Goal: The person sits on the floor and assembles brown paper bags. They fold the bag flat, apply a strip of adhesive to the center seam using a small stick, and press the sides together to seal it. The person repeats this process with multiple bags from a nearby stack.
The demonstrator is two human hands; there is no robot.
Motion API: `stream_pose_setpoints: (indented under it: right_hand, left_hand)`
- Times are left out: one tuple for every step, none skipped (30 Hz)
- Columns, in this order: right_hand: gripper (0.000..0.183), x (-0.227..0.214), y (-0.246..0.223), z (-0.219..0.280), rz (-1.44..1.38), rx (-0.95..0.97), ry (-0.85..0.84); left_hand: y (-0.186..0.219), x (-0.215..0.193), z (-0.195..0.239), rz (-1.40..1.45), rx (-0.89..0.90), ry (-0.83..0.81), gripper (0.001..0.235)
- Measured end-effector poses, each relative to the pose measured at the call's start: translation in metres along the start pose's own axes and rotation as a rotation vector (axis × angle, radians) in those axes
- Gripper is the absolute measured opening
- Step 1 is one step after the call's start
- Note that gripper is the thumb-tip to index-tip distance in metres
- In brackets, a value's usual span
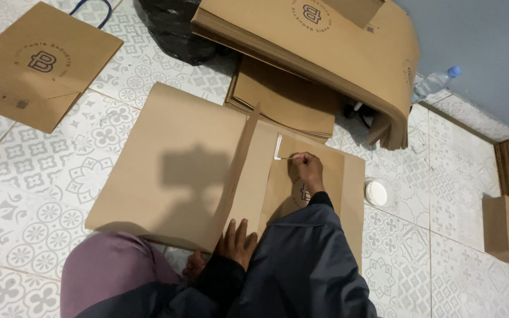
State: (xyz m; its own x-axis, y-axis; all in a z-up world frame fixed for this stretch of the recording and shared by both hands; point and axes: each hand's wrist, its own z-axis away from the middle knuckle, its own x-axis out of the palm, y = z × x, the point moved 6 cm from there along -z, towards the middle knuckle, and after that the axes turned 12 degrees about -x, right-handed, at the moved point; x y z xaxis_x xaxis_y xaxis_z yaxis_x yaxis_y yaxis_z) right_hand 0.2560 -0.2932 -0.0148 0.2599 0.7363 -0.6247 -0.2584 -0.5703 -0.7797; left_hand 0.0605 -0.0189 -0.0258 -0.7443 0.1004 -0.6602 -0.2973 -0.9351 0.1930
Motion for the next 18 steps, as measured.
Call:
stream_pose_setpoints:
  right_hand:
    - [0.018, -0.001, 0.005, 0.002, 0.001, 0.000, 0.004]
    - [0.017, -0.001, 0.008, 0.004, 0.014, -0.035, -0.001]
    - [0.017, 0.000, 0.010, 0.006, 0.026, -0.071, -0.009]
    - [0.017, 0.000, 0.009, 0.013, 0.028, -0.070, -0.008]
    - [0.016, 0.000, 0.007, 0.019, -0.004, -0.071, -0.014]
    - [0.015, 0.000, 0.005, 0.026, -0.036, -0.073, -0.020]
    - [0.015, -0.001, 0.006, 0.031, -0.038, -0.073, -0.018]
    - [0.016, -0.001, 0.005, 0.036, -0.026, -0.098, -0.037]
    - [0.017, -0.001, 0.005, 0.041, -0.012, -0.121, -0.061]
    - [0.017, -0.001, 0.002, 0.044, -0.013, -0.120, -0.064]
    - [0.017, -0.002, 0.002, 0.047, -0.022, -0.080, -0.061]
    - [0.017, -0.002, 0.002, 0.049, -0.031, -0.041, -0.058]
    - [0.017, -0.001, 0.008, 0.044, -0.030, -0.043, -0.060]
    - [0.018, -0.002, 0.013, 0.038, -0.102, -0.074, -0.028]
    - [0.020, -0.002, 0.019, 0.034, -0.174, -0.102, 0.002]
    - [0.020, -0.002, 0.014, 0.033, -0.174, -0.100, 0.000]
    - [0.022, -0.005, 0.009, 0.029, -0.179, -0.087, 0.054]
    - [0.024, -0.008, 0.004, 0.025, -0.185, -0.074, 0.109]
  left_hand:
    - [0.002, 0.017, -0.014, -0.002, 0.004, 0.002, 0.089]
    - [0.002, 0.026, -0.028, -0.015, -0.018, 0.129, 0.071]
    - [0.002, 0.036, -0.041, -0.026, -0.039, 0.256, 0.058]
    - [0.003, 0.024, -0.030, -0.026, -0.037, 0.256, 0.058]
    - [0.002, 0.017, -0.020, -0.049, -0.043, 0.177, 0.061]
    - [0.002, 0.010, -0.009, -0.073, -0.049, 0.099, 0.064]
    - [0.002, 0.030, -0.026, -0.075, -0.049, 0.101, 0.064]
    - [0.003, 0.040, -0.042, -0.037, -0.042, 0.253, 0.058]
    - [0.004, 0.053, -0.056, 0.004, -0.037, 0.402, 0.054]
    - [0.003, 0.043, -0.048, 0.005, -0.038, 0.400, 0.054]
    - [0.003, 0.039, -0.042, 0.004, -0.040, 0.309, 0.056]
    - [0.003, 0.034, -0.036, 0.002, -0.041, 0.217, 0.059]
    - [0.003, 0.042, -0.044, 0.004, -0.043, 0.218, 0.059]
    - [0.004, 0.046, -0.051, 0.021, -0.033, 0.288, 0.056]
    - [0.004, 0.052, -0.057, 0.037, -0.021, 0.353, 0.053]
    - [0.004, 0.047, -0.050, 0.038, -0.022, 0.350, 0.053]
    - [0.003, 0.042, -0.046, 0.074, -0.018, 0.278, 0.052]
    - [0.003, 0.037, -0.042, 0.109, -0.014, 0.207, 0.050]
